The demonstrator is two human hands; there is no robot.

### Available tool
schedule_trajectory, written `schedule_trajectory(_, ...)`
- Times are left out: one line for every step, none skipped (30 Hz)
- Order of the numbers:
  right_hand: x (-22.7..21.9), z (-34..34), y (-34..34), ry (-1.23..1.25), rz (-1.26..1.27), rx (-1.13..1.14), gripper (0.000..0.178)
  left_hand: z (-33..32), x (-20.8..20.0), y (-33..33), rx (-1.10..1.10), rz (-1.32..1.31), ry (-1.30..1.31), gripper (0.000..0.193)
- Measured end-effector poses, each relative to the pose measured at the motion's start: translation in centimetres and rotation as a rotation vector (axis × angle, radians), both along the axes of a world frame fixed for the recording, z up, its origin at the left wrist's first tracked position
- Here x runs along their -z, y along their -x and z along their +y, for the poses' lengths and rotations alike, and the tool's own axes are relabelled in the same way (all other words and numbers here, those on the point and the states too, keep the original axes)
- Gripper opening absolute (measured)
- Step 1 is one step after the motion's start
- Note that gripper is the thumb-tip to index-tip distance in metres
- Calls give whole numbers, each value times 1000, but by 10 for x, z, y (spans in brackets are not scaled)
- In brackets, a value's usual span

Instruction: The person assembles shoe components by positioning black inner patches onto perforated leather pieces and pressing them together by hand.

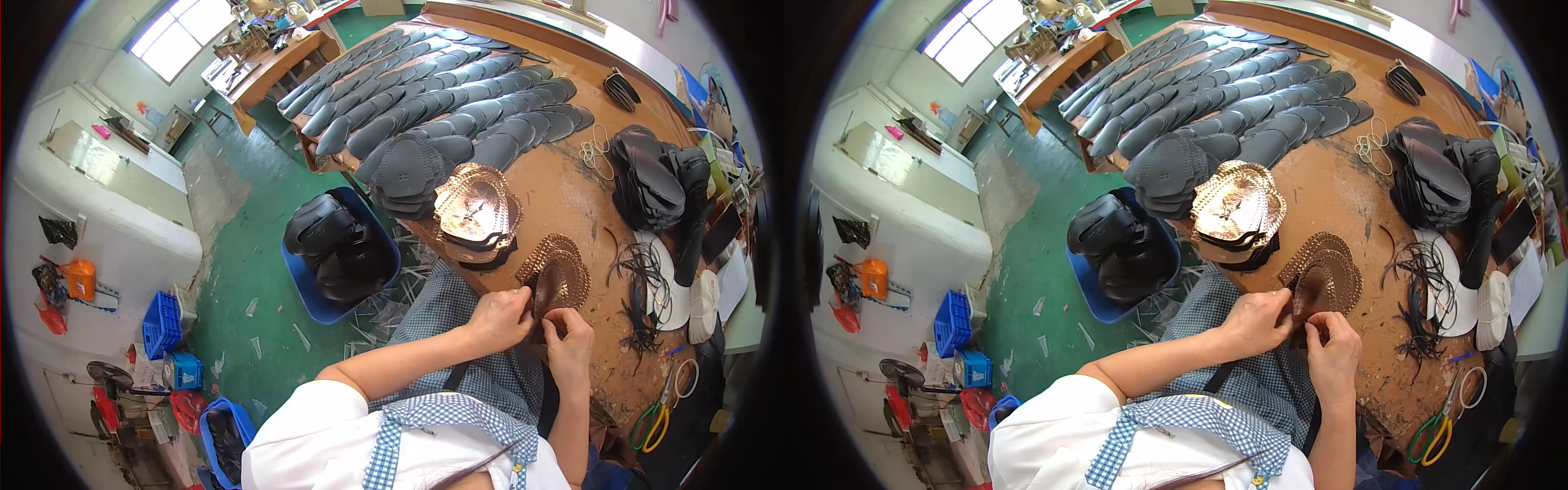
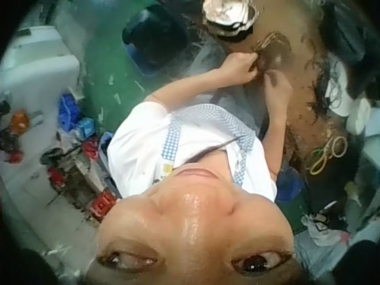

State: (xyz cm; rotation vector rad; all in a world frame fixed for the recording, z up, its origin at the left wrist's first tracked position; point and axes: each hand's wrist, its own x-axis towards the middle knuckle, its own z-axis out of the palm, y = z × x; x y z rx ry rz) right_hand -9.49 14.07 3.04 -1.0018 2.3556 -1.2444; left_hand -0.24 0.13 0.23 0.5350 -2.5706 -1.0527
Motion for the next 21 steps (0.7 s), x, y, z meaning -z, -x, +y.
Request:
schedule_trajectory(-1, 0, 0, 0, 1, -2, 6, -3, -1, -3, -2, 1, 0, 16)
schedule_trajectory(-1, 0, 0, -10, 23, -12, 6, -5, -2, -6, 4, -24, -30, 17)
schedule_trajectory(-2, 0, 0, -19, 44, -21, 6, -9, -4, -10, 10, -50, -60, 18)
schedule_trajectory(-1, 0, 0, -19, 44, -22, 6, -12, -8, -12, 51, -98, -130, 19)
schedule_trajectory(-1, 1, 1, -24, 62, -27, 6, -12, -7, -11, 50, -99, -129, 19)
schedule_trajectory(0, 1, 0, -28, 80, -35, 6, -13, -7, -11, 63, -60, -309, 20)
schedule_trajectory(-1, 2, 0, -26, 80, -37, 6, -13, -6, -10, 76, -19, -488, 22)
schedule_trajectory(-2, 2, 0, -42, 61, -35, 7, -13, -4, -7, 74, -19, -487, 22)
schedule_trajectory(-3, 2, 0, -58, 43, -33, 7, -12, -2, -4, 70, -5, -726, 27)
schedule_trajectory(-4, 2, 1, -57, 44, -35, 7, -12, -1, -2, 66, 11, -965, 33)
schedule_trajectory(-5, 1, 1, -32, -10, -38, 6, -13, -2, -1, 65, 13, -965, 33)
schedule_trajectory(-5, 2, 0, -10, -65, -38, 6, -14, -6, 1, 104, -79, -890, 35)
schedule_trajectory(-5, 2, 0, -12, -63, -32, 6, -16, -15, 5, 147, -170, -812, 38)
schedule_trajectory(-4, 2, 0, 46, -188, 28, 5, -16, -28, 4, 203, -129, -664, 33)
schedule_trajectory(-4, 3, -1, 105, -314, 82, 4, -15, -28, 3, 202, -126, -665, 33)
schedule_trajectory(-1, 5, -2, 103, -313, 79, 4, -14, -28, 1, 212, -97, -616, 31)
schedule_trajectory(2, 6, -3, 181, -348, 97, 3, -12, -28, -1, 220, -67, -566, 29)
schedule_trajectory(5, 8, -4, 261, -384, 121, 2, -10, -24, -1, 207, -67, -634, 29)
schedule_trajectory(5, 9, -5, 262, -385, 121, 2, -8, -21, -3, 207, -69, -634, 29)
schedule_trajectory(5, 10, -6, 320, -416, 121, 1, -6, -19, -6, 207, -77, -663, 32)
schedule_trajectory(4, 9, -7, 378, -446, 120, 1, -5, -22, -8, 206, -84, -694, 35)
